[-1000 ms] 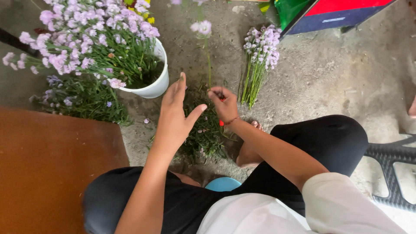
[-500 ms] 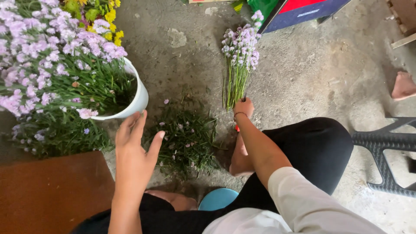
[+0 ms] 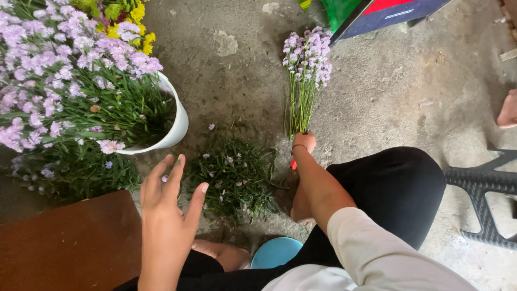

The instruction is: The person prunes and cleans flower stems using shears. They remove leaves and smaller side-stems from individual flower stalks and place them into a white bucket.

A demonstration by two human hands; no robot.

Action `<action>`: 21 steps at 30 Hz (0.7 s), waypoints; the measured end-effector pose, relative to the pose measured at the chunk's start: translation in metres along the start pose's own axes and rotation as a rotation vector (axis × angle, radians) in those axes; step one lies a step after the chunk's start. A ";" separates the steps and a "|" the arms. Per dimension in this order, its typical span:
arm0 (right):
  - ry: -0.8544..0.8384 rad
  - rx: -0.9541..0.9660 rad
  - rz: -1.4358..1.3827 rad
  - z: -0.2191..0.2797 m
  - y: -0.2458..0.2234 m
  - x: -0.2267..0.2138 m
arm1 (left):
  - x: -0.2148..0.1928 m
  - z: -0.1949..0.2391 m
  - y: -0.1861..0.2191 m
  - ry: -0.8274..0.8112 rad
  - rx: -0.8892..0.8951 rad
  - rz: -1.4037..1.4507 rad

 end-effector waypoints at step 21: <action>-0.527 -1.380 -0.261 0.427 -0.322 0.057 | 0.020 0.040 -0.043 -0.399 -0.154 -0.186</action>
Point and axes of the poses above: each hand's wrist, its own z-axis away from the middle knuckle, its own x-axis out of the palm, y = z × x, the point moved 10 cm from there along -z, towards the middle knuckle
